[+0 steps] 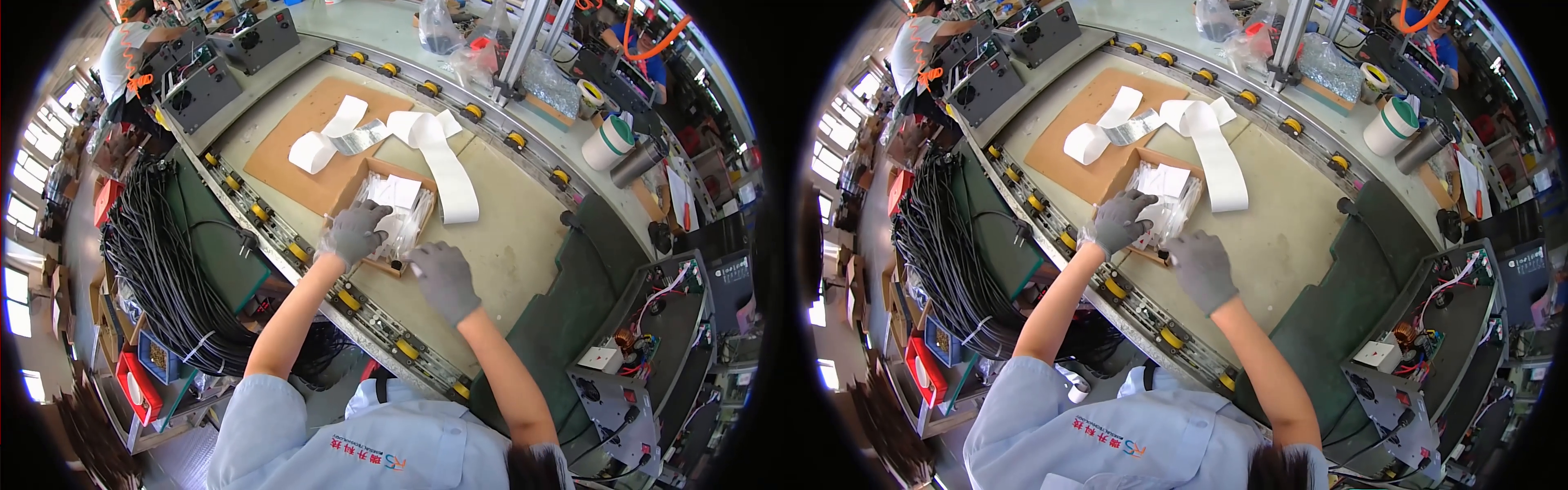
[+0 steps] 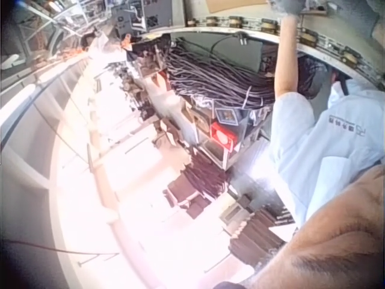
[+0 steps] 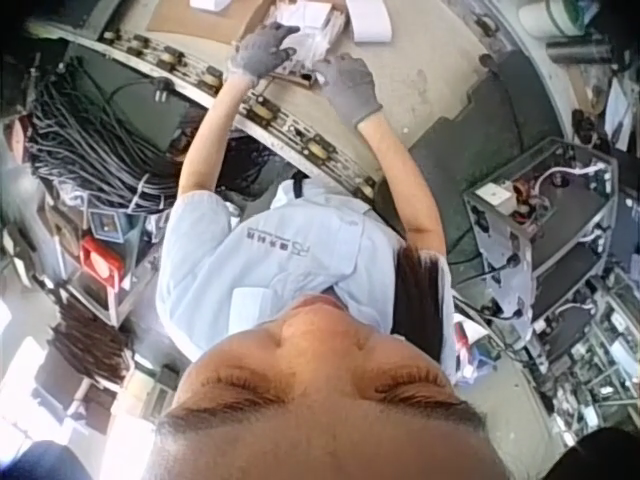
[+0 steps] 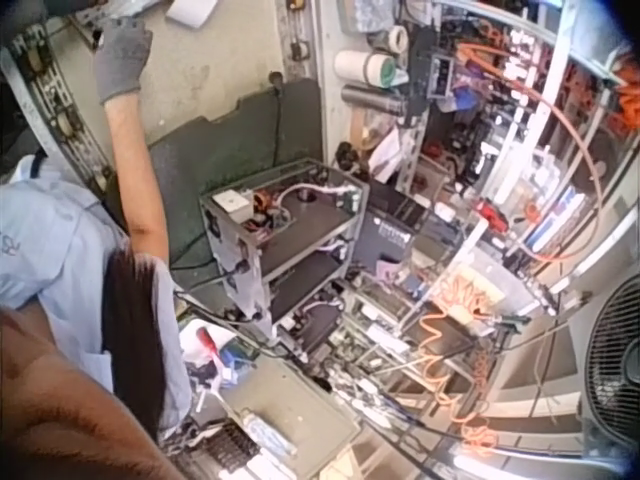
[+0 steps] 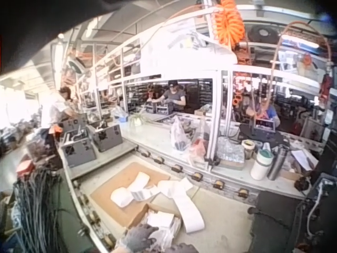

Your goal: Clean internal components of an electronics box with an air blower, apply identifying labels, and secure components using a hot glue gun.

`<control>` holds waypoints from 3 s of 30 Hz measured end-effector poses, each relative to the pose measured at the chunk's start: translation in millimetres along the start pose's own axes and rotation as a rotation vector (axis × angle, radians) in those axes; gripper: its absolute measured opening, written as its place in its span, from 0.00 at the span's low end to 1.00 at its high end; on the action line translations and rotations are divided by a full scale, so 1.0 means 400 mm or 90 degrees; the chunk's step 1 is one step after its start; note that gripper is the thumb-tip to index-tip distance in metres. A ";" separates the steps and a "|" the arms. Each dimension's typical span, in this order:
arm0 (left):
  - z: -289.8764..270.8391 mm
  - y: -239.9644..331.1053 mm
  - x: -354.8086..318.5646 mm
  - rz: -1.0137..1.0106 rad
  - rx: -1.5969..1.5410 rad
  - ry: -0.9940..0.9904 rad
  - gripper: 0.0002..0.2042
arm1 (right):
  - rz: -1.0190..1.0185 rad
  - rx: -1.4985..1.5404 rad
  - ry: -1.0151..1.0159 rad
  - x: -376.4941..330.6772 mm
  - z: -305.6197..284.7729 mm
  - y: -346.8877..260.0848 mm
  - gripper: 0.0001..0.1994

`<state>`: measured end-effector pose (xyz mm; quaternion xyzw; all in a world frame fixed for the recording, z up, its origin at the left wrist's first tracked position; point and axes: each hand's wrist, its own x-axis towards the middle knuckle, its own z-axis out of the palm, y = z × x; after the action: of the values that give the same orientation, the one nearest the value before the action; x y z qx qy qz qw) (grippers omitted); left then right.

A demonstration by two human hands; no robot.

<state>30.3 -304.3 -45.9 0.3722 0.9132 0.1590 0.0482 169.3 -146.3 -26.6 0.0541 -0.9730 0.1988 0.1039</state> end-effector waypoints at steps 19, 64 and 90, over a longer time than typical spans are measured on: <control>0.044 -0.092 0.042 -0.142 -0.213 0.062 0.13 | -0.146 -0.175 -0.065 0.145 0.116 0.062 0.08; 0.026 0.155 -0.024 0.090 -0.321 0.282 0.14 | 0.229 -0.027 0.272 -0.489 -0.365 -0.138 0.07; 0.245 0.866 -0.102 0.395 -0.369 -0.116 0.31 | 0.786 -0.562 0.865 -1.282 -0.363 0.193 0.17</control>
<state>309.9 -74.8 -26.6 0.6127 0.6678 0.3821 0.1810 682.9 14.8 -39.8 -0.6248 -0.5526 -0.1700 0.5247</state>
